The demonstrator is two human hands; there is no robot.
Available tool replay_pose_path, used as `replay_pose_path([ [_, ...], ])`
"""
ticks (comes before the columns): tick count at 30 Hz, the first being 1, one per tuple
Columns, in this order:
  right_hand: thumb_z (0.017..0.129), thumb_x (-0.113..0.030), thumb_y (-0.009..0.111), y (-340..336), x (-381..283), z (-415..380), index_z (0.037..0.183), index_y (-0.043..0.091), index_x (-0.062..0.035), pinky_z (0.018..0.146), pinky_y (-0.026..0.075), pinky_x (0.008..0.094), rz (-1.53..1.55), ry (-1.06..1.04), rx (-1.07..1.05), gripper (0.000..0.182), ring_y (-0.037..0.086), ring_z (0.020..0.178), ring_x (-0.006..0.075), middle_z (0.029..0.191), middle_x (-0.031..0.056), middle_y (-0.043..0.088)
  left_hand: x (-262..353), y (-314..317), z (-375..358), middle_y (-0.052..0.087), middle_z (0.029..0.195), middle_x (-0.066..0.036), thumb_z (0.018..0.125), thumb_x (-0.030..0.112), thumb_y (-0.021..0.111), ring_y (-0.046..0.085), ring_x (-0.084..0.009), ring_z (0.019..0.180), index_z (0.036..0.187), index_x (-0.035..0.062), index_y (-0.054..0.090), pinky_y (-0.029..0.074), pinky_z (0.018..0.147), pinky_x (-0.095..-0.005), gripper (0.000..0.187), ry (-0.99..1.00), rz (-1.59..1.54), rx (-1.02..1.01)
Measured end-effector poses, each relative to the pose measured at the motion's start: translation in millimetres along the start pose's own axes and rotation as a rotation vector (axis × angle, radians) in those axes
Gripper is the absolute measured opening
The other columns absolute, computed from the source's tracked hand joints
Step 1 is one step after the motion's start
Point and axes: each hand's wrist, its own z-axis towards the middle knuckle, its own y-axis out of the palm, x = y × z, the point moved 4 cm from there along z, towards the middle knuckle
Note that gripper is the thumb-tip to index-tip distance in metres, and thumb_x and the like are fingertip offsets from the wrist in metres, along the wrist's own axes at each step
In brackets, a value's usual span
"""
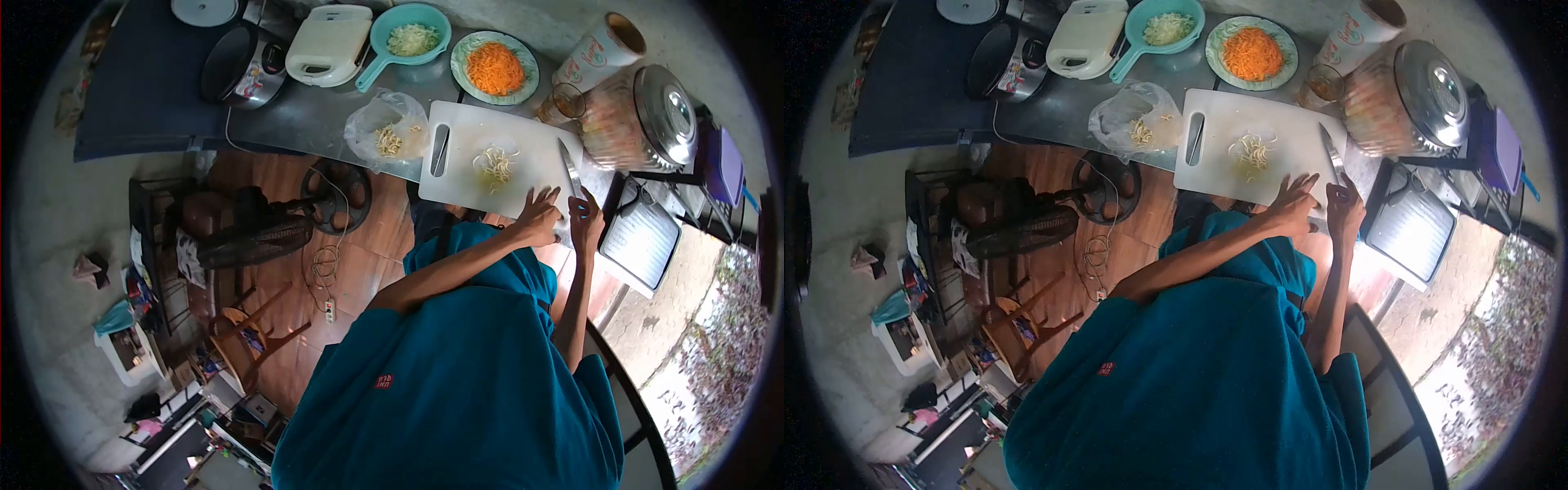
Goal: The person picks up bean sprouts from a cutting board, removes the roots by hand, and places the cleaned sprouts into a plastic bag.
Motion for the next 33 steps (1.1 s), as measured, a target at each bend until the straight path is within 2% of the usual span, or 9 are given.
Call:
replay_pose_path([
  [2, 0.087, -0.03, 0.063, -5, -40, 9, 0.108, 0.065, -0.0031, 0.064, 0.05, 0.031, -0.02, -0.109, 0.034, 0.034, 0.066, 0.068, 0.019, 0.075, 0.0133, 0.069, -27, 7, -5, 0.065, 0.082, -0.012, 0.066, 0.027, 0.077, 0.06, -0.0285, 0.087, 0.071, 0.0073, 0.07, 0.045, 0.09, -0.0415, 0.022, -0.203, -0.505, -0.184],
  [4, 0.087, -0.033, 0.063, 0, -76, 18, 0.092, 0.069, -0.0005, 0.068, 0.05, 0.0323, 0.031, -0.033, -0.07, 0.033, 0.066, 0.071, 0.0216, 0.071, 0.011, 0.067, -20, -89, 5, 0.063, 0.068, -0.012, 0.066, 0.025, 0.079, 0.06, -0.0302, 0.071, 0.063, 0.0035, 0.064, 0.048, 0.069, -0.0373, 0.027, -0.111, -0.304, -0.19],
  [6, 0.089, -0.026, 0.063, 17, -117, 22, 0.089, 0.067, 0.0018, 0.067, 0.049, 0.0292, 0.22, -0.124, -0.1, 0.028, 0.065, 0.071, 0.0174, 0.076, 0.0117, 0.068, -34, -158, -16, 0.062, 0.083, -0.011, 0.069, 0.015, 0.079, 0.059, -0.027, 0.085, 0.069, 0.0035, 0.064, 0.046, 0.076, -0.0363, 0.019, -0.192, -0.462, 0.408],
  [9, 0.087, -0.003, 0.06, 59, -197, 20, 0.109, 0.063, 0.0027, 0.075, 0.052, 0.0284, 0.322, -0.437, -0.301, 0.024, 0.067, 0.083, 0.0173, 0.093, 0.0129, 0.07, -91, -244, -55, 0.053, 0.107, -0.015, 0.071, 0.011, 0.076, 0.053, -0.0299, 0.095, 0.104, 0.0034, 0.059, 0.042, 0.084, -0.0422, 0.038, -0.379, 0.11, 0.808],
  [11, 0.082, 0.008, 0.058, 112, -240, 16, 0.11, 0.063, 0.0011, 0.076, 0.052, 0.0301, 0.484, -0.566, -0.476, 0.029, 0.067, 0.088, 0.0205, 0.099, 0.0136, 0.068, -121, -287, -65, 0.047, 0.116, -0.015, 0.072, 0.013, 0.076, 0.05, -0.0279, 0.097, 0.108, 0.0029, 0.057, 0.041, 0.085, -0.0402, 0.042, -0.614, 0.041, 0.771],
  [14, 0.076, 0.003, 0.055, 198, -294, 10, 0.098, 0.067, 0.0006, 0.077, 0.051, 0.0385, 0.25, -0.91, -0.622, 0.025, 0.064, 0.089, 0.0345, 0.096, 0.0202, 0.065, -177, -295, -74, 0.056, 0.101, -0.013, 0.072, 0.014, 0.076, 0.054, -0.0262, 0.085, 0.103, 0.0009, 0.059, 0.044, 0.076, -0.0373, 0.037, -0.5, 0.187, 0.656],
  [18, 0.077, -0.009, 0.058, 311, -285, 10, 0.09, 0.065, -0.0061, 0.072, 0.054, 0.0375, -0.371, -1.083, -0.564, 0.014, 0.067, 0.082, 0.028, 0.086, 0.0161, 0.067, -218, -302, -76, 0.061, 0.078, -0.008, 0.077, 0.015, 0.074, 0.057, -0.0201, 0.066, 0.094, -0.0015, 0.062, 0.046, 0.063, -0.0326, 0.026, -0.703, -0.032, 0.442],
  [22, 0.08, -0.017, 0.059, 355, -279, 9, 0.096, 0.062, -0.0096, 0.069, 0.054, 0.0373, -0.629, -1.105, -0.616, 0.018, 0.067, 0.083, 0.0254, 0.084, 0.0141, 0.066, -236, -317, -88, 0.06, 0.064, -0.004, 0.081, 0.011, 0.071, 0.056, -0.0097, 0.057, 0.083, -0.0056, 0.062, 0.044, 0.053, -0.0238, 0.019, -0.716, -0.422, 0.614],
  [33, 0.077, -0.008, 0.061, 271, -367, 14, 0.088, 0.069, -0.0002, 0.077, 0.052, 0.0426, 0.02, -0.663, -0.616, 0.015, 0.064, 0.081, 0.0376, 0.089, 0.0209, 0.066, -277, -354, -97, 0.06, 0.065, -0.004, 0.081, 0.008, 0.071, 0.057, -0.007, 0.057, 0.083, -0.007, 0.06, 0.046, 0.051, -0.0217, 0.018, -0.843, -0.443, 0.639],
])
